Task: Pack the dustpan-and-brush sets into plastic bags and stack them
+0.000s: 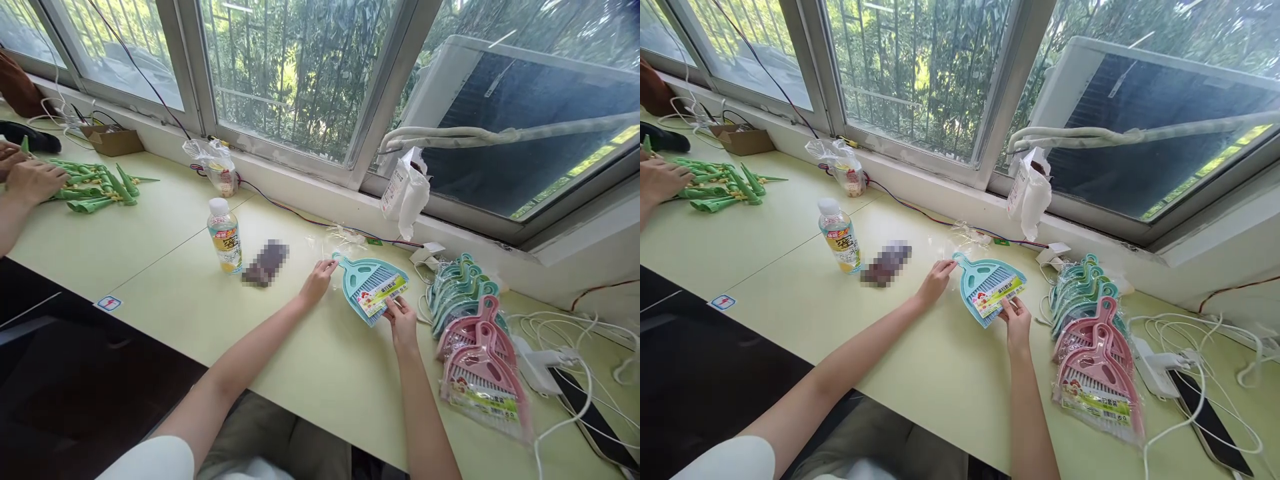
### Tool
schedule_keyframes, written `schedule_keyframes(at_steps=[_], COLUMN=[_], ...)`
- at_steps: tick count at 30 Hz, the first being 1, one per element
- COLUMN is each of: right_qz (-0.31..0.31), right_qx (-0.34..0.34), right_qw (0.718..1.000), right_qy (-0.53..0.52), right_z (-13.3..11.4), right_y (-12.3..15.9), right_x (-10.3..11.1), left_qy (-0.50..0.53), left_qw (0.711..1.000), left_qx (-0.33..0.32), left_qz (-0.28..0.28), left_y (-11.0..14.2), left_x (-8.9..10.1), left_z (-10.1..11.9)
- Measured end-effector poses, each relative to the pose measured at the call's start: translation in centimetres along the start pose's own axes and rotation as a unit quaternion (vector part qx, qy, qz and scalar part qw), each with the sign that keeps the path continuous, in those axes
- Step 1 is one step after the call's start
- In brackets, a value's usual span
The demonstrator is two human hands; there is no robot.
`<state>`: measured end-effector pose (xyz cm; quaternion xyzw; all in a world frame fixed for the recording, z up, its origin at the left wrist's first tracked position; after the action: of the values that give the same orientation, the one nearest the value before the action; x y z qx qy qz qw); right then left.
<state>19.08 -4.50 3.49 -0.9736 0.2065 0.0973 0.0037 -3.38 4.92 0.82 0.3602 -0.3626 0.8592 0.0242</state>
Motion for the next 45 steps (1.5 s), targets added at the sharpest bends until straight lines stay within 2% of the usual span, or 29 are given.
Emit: schedule_keyframes(at_steps=[3, 6, 8, 9, 11, 13, 15, 17, 18, 20, 22, 24, 26, 28, 32, 34, 37, 41, 45], right_qz=[-0.015, 0.008, 0.025, 0.029, 0.032, 0.035, 0.037, 0.034, 0.031, 0.027, 0.022, 0.017, 0.013, 0.009, 0.001, 0.001, 0.005, 0.007, -0.006], right_qx=[0.017, 0.039, 0.049, 0.05, 0.051, 0.048, 0.045, 0.043, 0.042, 0.043, 0.043, 0.042, 0.04, 0.037, 0.024, 0.02, 0.021, 0.027, 0.042], right_qw=[1.0, 0.999, 0.998, 0.998, 0.997, 0.997, 0.996, 0.995, 0.995, 0.995, 0.996, 0.997, 0.998, 0.999, 0.999, 0.999, 1.0, 1.0, 0.999], right_qy=[0.014, 0.008, -0.008, -0.019, -0.038, -0.053, -0.067, -0.081, -0.085, -0.086, -0.079, -0.063, -0.047, -0.039, -0.039, -0.033, -0.02, -0.007, -0.015], right_z=[-0.4, -0.2, 0.1, 0.4, 0.9, 1.3, 1.6, 1.7, 1.7, 1.7, 1.7, 1.6, 1.5, 1.4, 1.4, 1.3, 1.2, 0.9, 0.7], right_y=[0.3, 0.5, 0.5, 0.4, 0.3, 0.2, 0.2, 0.3, 0.3, 0.4, 0.4, 0.5, 0.5, 0.6, 0.7, 0.7, 0.7, 0.7, 0.9], right_x=[-0.3, -0.5, -0.6, -0.7, -0.8, -1.0, -1.3, -1.5, -1.7, -1.8, -1.8, -1.8, -1.7, -1.7, -1.8, -1.8, -1.6, -1.6, -2.0], left_qy=[0.025, 0.062, 0.075, 0.074, 0.067, 0.076, 0.113, 0.186, 0.241, 0.38, 0.507, 0.583, 0.613, 0.619, 0.595, 0.582, 0.574, 0.576, 0.581], left_qw=[0.999, 0.995, 0.994, 0.995, 0.996, 0.973, 0.93, 0.874, 0.844, 0.791, 0.755, 0.736, 0.73, 0.731, 0.749, 0.759, 0.766, 0.763, 0.75], left_qx=[-0.04, -0.07, -0.07, -0.054, 0.017, 0.117, 0.222, 0.332, 0.379, 0.424, 0.391, 0.331, 0.294, 0.287, 0.285, 0.28, 0.281, 0.275, 0.282], left_qz=[0.001, -0.026, -0.041, -0.026, 0.063, 0.184, 0.271, 0.303, 0.293, 0.222, 0.141, 0.1, 0.073, 0.027, -0.061, -0.077, -0.072, -0.097, -0.14], left_y=[0.1, 0.4, 0.6, 0.7, 0.7, 0.7, 0.5, 0.3, 0.1, -0.2, -0.5, -0.7, -0.8, -0.8, -0.8, -0.7, -0.7, -0.4, 0.2], left_x=[0.3, 0.6, 0.8, 0.9, 1.2, 1.5, 1.8, 1.8, 1.7, 1.4, 1.2, 1.3, 1.6, 1.8, 2.0, 2.1, 2.2, 1.8, 0.5], left_z=[0.6, 1.4, 2.1, 2.4, 3.0, 3.3, 3.1, 2.6, 2.2, 1.6, 1.2, 1.1, 1.2, 1.4, 2.1, 2.5, 2.8, 3.3, 4.1])
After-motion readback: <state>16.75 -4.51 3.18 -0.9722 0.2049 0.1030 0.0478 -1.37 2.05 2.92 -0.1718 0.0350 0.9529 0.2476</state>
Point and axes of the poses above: each hand's wrist, its own y-axis away from the middle knuckle, its own x-axis out of the back of the hand, z = x × y, the point moved 1 cm from there along -y, towards the middle knuckle
